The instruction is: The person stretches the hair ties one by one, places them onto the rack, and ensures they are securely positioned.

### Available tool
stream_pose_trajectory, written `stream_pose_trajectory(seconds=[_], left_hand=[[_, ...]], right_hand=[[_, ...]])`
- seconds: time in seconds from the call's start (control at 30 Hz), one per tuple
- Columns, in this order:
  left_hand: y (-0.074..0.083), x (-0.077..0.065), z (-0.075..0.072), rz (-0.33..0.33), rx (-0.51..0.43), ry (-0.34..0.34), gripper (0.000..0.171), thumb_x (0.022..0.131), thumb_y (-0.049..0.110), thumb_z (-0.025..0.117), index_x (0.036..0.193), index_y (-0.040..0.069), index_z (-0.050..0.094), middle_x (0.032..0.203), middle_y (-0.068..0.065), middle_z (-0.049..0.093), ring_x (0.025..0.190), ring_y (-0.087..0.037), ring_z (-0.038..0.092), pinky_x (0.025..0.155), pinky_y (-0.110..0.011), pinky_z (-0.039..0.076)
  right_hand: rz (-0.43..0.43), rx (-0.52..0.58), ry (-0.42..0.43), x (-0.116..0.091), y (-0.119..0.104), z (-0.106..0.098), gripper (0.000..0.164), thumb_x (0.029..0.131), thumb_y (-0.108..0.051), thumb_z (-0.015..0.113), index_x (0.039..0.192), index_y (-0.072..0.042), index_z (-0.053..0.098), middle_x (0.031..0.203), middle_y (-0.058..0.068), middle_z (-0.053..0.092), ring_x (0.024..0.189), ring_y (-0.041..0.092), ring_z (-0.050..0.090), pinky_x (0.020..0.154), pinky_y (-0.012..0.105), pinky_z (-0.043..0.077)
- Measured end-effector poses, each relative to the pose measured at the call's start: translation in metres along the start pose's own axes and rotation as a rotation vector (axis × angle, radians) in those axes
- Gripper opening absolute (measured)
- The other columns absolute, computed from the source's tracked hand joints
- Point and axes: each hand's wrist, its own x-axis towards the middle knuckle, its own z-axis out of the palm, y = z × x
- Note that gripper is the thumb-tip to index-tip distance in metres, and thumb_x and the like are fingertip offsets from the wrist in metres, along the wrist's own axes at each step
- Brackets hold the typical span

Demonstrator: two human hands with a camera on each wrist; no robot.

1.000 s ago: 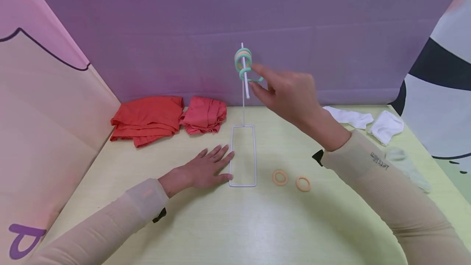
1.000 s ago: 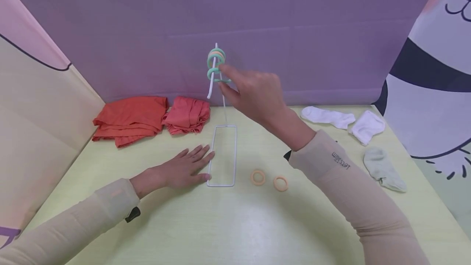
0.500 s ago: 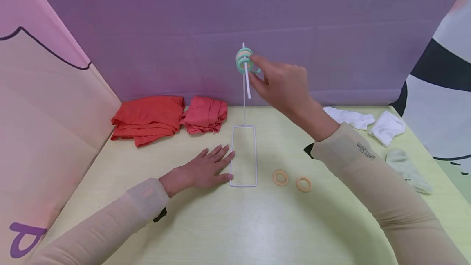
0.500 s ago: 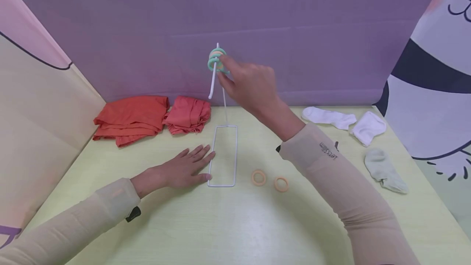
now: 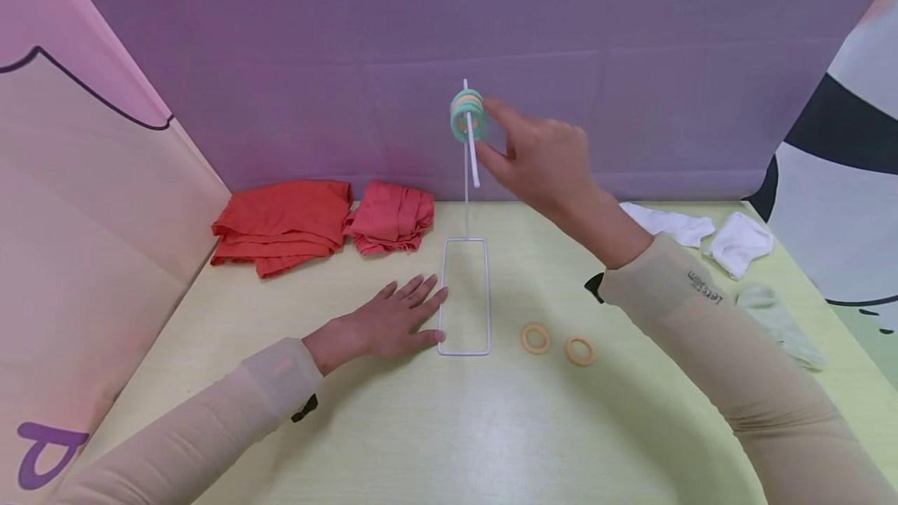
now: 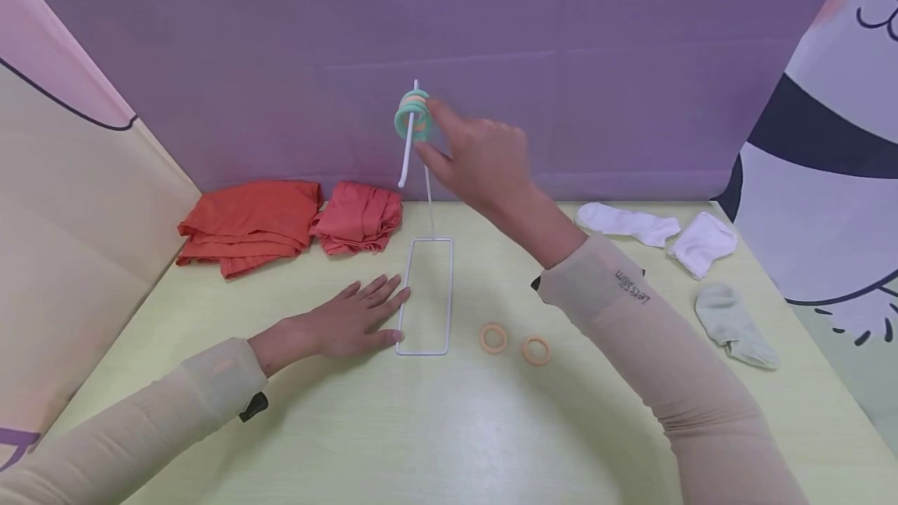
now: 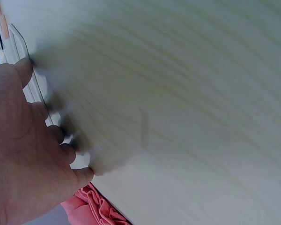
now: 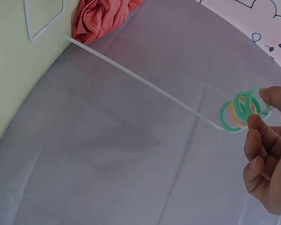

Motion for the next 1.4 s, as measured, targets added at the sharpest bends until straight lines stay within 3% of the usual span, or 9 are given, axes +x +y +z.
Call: stream_pose_trajectory(seconds=[0.17,0.3,0.4,0.57,0.73,0.97,1.4], left_hand=[[0.000,-0.001,-0.002,-0.012,0.007,-0.010,0.081,0.100,0.064,0.039,0.163,0.025,0.007,0.171,-0.005,-0.002,0.158,-0.030,-0.003,0.125,-0.060,0.007],[0.000,-0.002,-0.002,-0.018,0.013,-0.011,0.081,0.100,0.065,0.038,0.163,0.026,0.005,0.171,-0.004,-0.003,0.158,-0.030,-0.004,0.125,-0.059,0.007],[0.000,-0.002,-0.003,-0.011,0.006,-0.005,0.081,0.100,0.064,0.039,0.163,0.025,0.006,0.171,-0.005,-0.002,0.158,-0.031,-0.003,0.125,-0.060,0.007],[0.000,-0.002,-0.002,-0.002,0.001,0.001,0.080,0.100,0.063,0.039,0.163,0.024,0.007,0.171,-0.006,-0.002,0.158,-0.031,-0.003,0.125,-0.060,0.008],[0.000,-0.003,-0.003,-0.006,-0.007,-0.001,0.080,0.100,0.063,0.039,0.163,0.024,0.007,0.171,-0.006,-0.002,0.158,-0.031,-0.003,0.125,-0.060,0.007],[0.000,-0.003,-0.003,-0.020,-0.015,-0.008,0.081,0.100,0.064,0.040,0.163,0.025,0.006,0.171,-0.004,-0.003,0.158,-0.030,-0.004,0.125,-0.059,0.007],[-0.001,-0.002,-0.001,-0.020,-0.006,-0.007,0.081,0.100,0.065,0.038,0.162,0.026,0.005,0.171,-0.004,-0.004,0.158,-0.029,-0.005,0.125,-0.059,0.007]], right_hand=[[0.018,0.053,-0.102,-0.012,-0.002,-0.019,0.045,0.090,-0.039,0.071,0.128,-0.017,0.065,0.057,0.001,0.062,0.049,0.023,0.055,0.043,0.035,0.030],[0.023,0.058,-0.233,-0.034,-0.001,-0.031,0.048,0.088,-0.041,0.073,0.129,-0.017,0.067,0.058,-0.002,0.063,0.052,0.019,0.057,0.044,0.036,0.037],[0.049,0.044,-0.441,-0.056,0.001,-0.037,0.052,0.088,-0.045,0.073,0.133,-0.019,0.066,0.058,-0.005,0.062,0.050,0.015,0.055,0.042,0.033,0.037],[0.107,-0.013,-0.868,-0.101,0.006,-0.038,0.056,0.090,-0.052,0.068,0.138,-0.024,0.062,0.052,-0.009,0.053,0.047,0.012,0.047,0.040,0.029,0.031],[0.140,-0.034,-1.086,-0.138,0.011,-0.031,0.057,0.088,-0.054,0.068,0.138,-0.027,0.062,0.053,-0.005,0.051,0.055,0.013,0.052,0.045,0.030,0.034],[0.159,-0.034,-1.187,-0.162,0.007,-0.017,0.057,0.083,-0.054,0.073,0.134,-0.029,0.064,0.067,-0.004,0.057,0.065,0.013,0.053,0.051,0.030,0.039],[0.152,0.037,-1.123,-0.173,0.006,-0.007,0.037,0.088,-0.041,0.072,0.123,-0.028,0.071,0.057,-0.005,0.049,0.058,0.012,0.046,0.048,0.029,0.034]])
